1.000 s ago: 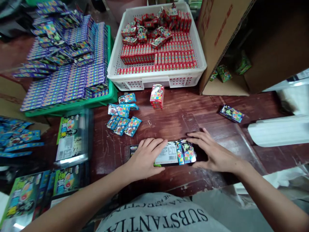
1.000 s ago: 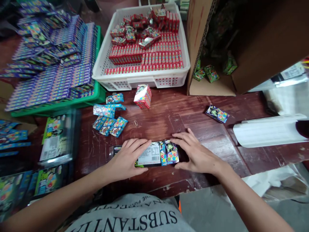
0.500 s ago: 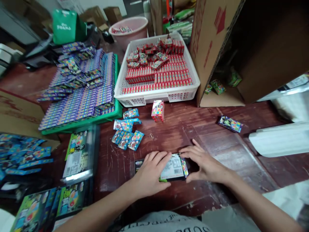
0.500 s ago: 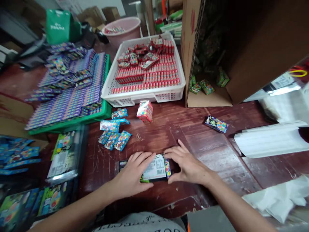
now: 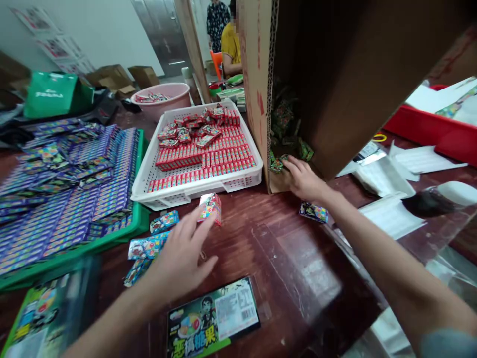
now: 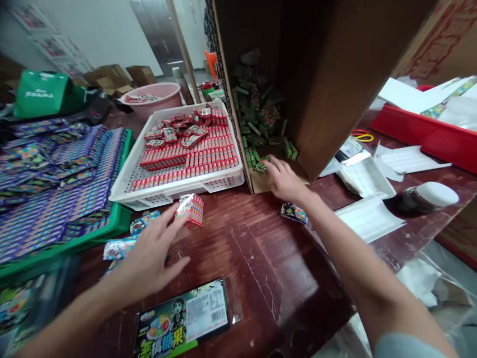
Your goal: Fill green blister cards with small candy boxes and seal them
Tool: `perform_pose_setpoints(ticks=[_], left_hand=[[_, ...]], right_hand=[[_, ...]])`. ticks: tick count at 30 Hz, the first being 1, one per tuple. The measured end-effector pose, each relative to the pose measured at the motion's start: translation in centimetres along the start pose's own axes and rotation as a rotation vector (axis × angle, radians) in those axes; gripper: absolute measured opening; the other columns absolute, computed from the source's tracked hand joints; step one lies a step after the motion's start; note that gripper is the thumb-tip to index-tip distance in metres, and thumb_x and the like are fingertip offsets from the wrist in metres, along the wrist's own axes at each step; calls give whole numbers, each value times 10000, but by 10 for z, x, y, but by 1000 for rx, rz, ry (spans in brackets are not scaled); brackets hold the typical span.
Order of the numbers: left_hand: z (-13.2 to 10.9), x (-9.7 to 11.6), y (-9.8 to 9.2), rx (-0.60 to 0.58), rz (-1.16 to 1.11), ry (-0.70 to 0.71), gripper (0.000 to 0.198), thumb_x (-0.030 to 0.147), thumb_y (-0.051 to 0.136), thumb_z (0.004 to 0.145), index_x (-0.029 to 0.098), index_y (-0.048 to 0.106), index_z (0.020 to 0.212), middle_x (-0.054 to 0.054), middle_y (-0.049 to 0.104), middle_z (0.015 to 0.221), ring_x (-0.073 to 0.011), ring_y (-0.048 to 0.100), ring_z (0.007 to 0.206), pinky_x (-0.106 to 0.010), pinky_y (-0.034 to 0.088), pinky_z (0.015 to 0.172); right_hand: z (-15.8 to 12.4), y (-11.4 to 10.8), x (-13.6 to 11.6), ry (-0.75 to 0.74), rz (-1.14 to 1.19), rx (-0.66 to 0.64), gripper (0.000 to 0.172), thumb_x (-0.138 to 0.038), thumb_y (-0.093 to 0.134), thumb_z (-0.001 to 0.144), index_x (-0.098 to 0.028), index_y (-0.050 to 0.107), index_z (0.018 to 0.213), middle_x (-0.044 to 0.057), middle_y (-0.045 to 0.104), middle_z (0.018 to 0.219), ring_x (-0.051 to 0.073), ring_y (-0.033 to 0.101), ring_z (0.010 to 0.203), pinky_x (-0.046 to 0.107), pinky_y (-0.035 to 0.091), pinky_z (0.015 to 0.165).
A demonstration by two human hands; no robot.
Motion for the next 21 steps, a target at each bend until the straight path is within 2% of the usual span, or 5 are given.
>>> perform_pose_setpoints(ticks=[5, 9, 16, 18, 21], left_hand=[[65, -52, -11, -233, 95, 7, 1003, 431, 711, 787, 138, 196, 1597, -224, 314, 1623, -409, 326, 1481, -541, 308, 1187], [72, -62, -11, -248, 61, -8, 905, 444, 655, 855, 134, 215, 1582, -220, 398, 1563, -367, 404, 1427, -502, 326, 1165], [62, -57, 2, -170, -77, 7, 727, 407, 682, 830, 166, 415, 1463, -168, 445, 1494, -337, 443, 1362, -480, 369, 1116], [66, -57, 3, -143, -92, 37, 661, 386, 671, 824, 142, 462, 1401, -163, 507, 1417, -321, 490, 1292, -469, 390, 1093], [73, -57, -4, -104, -72, 58, 567, 404, 672, 803, 118, 535, 1272, -133, 588, 1235, -300, 550, 1142, -449, 426, 1039]], right_hand=[[86, 5, 62, -8, -47, -227, 1000, -45, 682, 586, -168, 414, 1541, 162, 414, 1599, 414, 413, 1431, 520, 407, 1132], [80, -4, 57, -39, -54, -211, 908, -132, 793, 581, -29, 511, 1438, 285, 563, 1403, 458, 509, 1302, 528, 419, 1073], [-90, -17, -30, -127, 153, 184, 665, -490, 701, 864, -118, 513, 1381, 185, 644, 1169, 323, 629, 1048, 434, 503, 888], [-142, 1, -59, -104, -22, 143, 343, -288, 625, 916, -217, 626, 1252, 126, 658, 1007, 321, 619, 931, 463, 490, 804], [-195, 26, -86, -66, -91, -41, 427, -291, 617, 926, -256, 589, 1350, 126, 638, 1022, 328, 593, 899, 487, 491, 786]])
Point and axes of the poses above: each hand's wrist, its own z-axis towards the middle knuckle, its own y-axis out of the palm, x = y × z, the point moved 8 cm from there along z, towards the middle knuckle
